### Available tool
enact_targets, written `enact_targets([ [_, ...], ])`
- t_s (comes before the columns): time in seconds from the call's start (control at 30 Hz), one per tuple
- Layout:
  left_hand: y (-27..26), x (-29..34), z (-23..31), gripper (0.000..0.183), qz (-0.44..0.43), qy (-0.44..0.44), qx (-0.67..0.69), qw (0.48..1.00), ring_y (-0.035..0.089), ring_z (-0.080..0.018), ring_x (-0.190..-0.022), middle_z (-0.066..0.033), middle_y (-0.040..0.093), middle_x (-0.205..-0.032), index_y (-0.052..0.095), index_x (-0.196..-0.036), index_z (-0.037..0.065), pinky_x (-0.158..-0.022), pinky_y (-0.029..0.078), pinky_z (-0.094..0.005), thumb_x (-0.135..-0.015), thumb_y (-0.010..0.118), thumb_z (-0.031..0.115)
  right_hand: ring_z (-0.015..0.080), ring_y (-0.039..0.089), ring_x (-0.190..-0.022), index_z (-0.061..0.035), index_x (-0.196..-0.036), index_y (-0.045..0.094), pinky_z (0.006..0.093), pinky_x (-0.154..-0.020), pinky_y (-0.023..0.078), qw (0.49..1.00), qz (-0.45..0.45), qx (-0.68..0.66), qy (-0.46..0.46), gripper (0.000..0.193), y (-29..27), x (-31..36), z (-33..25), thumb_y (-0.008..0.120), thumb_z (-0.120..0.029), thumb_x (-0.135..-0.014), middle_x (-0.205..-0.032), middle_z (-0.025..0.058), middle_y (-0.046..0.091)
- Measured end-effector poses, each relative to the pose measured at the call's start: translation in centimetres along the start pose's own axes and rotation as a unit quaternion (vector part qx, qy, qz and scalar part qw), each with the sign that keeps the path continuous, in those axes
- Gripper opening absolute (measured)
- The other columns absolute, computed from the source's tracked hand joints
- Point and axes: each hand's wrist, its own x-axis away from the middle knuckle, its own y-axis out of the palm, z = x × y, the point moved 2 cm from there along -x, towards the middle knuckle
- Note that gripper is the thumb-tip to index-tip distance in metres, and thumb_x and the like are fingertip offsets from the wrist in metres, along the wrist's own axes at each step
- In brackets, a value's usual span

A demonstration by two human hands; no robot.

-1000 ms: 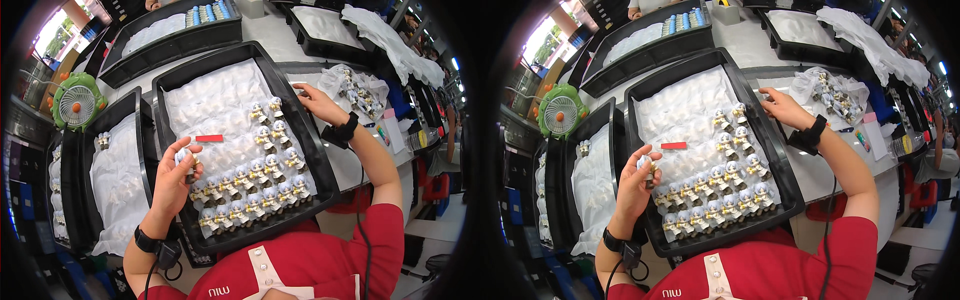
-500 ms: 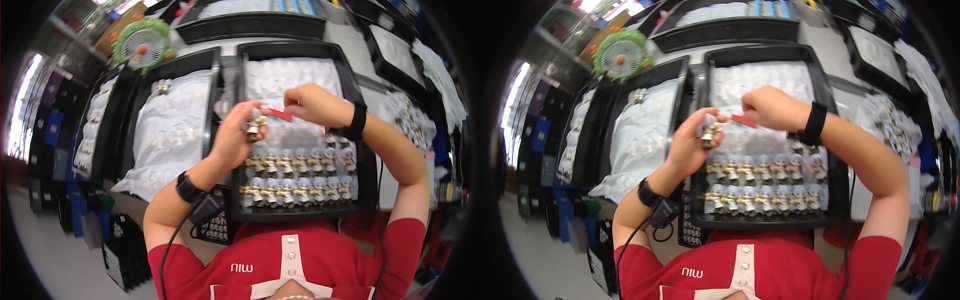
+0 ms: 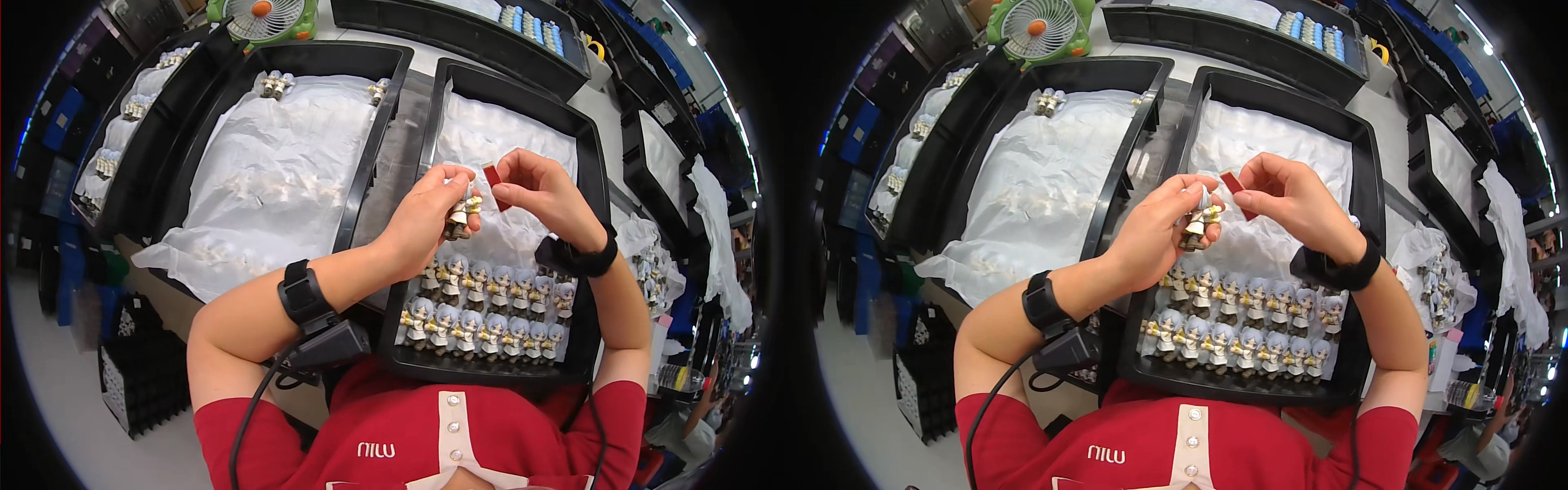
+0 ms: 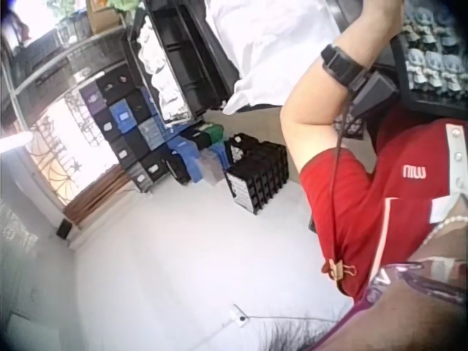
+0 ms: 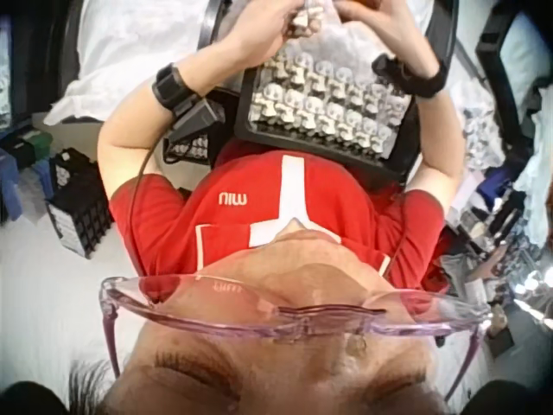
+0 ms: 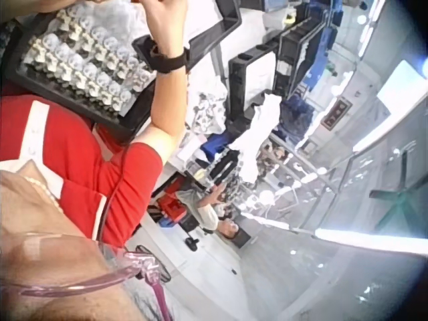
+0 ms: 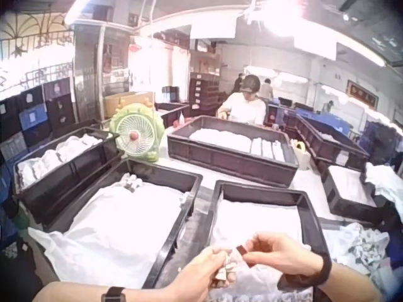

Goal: Assemble small plastic figurines by attaching accessories and placing finished items into protective bags.

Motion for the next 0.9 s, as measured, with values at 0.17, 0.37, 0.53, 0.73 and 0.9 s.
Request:
enact_targets([
  [0.17, 0.4, -0.3, -0.5, 0.027, 0.016, -0.008, -0.021, 1.0, 0.054, -0.0113, -0.078, -0.0055, 0.054, -0.097, 0.041, -0.116, 0.004, -0.07, 0.043, -0.0249, -0.097, 0.04, 0.022, 0.0089, 0.06, -0.079, 0.0001, -0.094, 0.053, 0.0235, -0.072, 0.05, 0.997, 0.026, -0.078, -0.005, 0.012, 0.6, 0.5, -0.4, 0.059, -0.008, -0.087, -0.085, 0.0013, 0.058],
  [0.37, 0.1, -0.6, -1.2, 0.028, -0.005, 0.022, -0.159, 0.987, 0.053, -0.0093, -0.084, -0.0041, 0.053, -0.098, 0.035, -0.121, 0.008, -0.075, 0.043, -0.026, -0.097, 0.039, 0.023, 0.0089, 0.06, -0.076, 0.001, -0.093, 0.053, 0.0227, -0.07, 0.05, 0.99, 0.013, -0.14, 0.012, 0.013, 1.4, 0.2, 0.6, 0.06, -0.008, -0.086, -0.086, 0.0028, 0.059],
  [0.53, 0.4, -0.5, -0.8, 0.028, -0.011, 0.033, -0.17, 0.985, 0.052, -0.0094, -0.085, -0.0035, 0.053, -0.096, 0.033, -0.121, 0.009, -0.078, 0.044, -0.027, -0.097, 0.041, 0.02, 0.0076, 0.059, -0.074, 0.0016, -0.092, 0.053, 0.0217, -0.067, 0.049, 0.996, 0.078, -0.023, -0.022, 0.011, 1.2, 0.3, 0.3, 0.059, -0.005, -0.085, -0.084, 0.003, 0.059],
  [0.73, 0.5, -0.5, -0.9, 0.029, 0.009, 0.146, -0.295, 0.944, 0.052, -0.0094, -0.086, -0.0055, 0.051, -0.097, 0.031, -0.118, 0.004, -0.078, 0.044, -0.0258, -0.096, 0.042, 0.019, 0.007, 0.059, -0.072, 0.0029, -0.09, 0.055, 0.0213, -0.064, 0.048, 0.991, 0.088, -0.102, -0.011, 0.009, 1.8, 0.9, 0.3, 0.058, -0.003, -0.084, -0.08, 0.0043, 0.061],
  [0.9, 0.6, -0.3, -0.8, 0.028, -0.016, 0.109, -0.218, 0.97, 0.052, -0.0092, -0.088, -0.0066, 0.048, -0.103, 0.032, -0.117, 0.003, -0.077, 0.045, -0.0247, -0.095, 0.044, 0.015, 0.0078, 0.061, -0.071, 0.0043, -0.088, 0.055, 0.0212, -0.064, 0.049, 0.986, 0.153, 0.023, -0.068, 0.008, 1.4, 0.9, -0.2, 0.057, -0.002, -0.084, -0.078, 0.0049, 0.062],
])
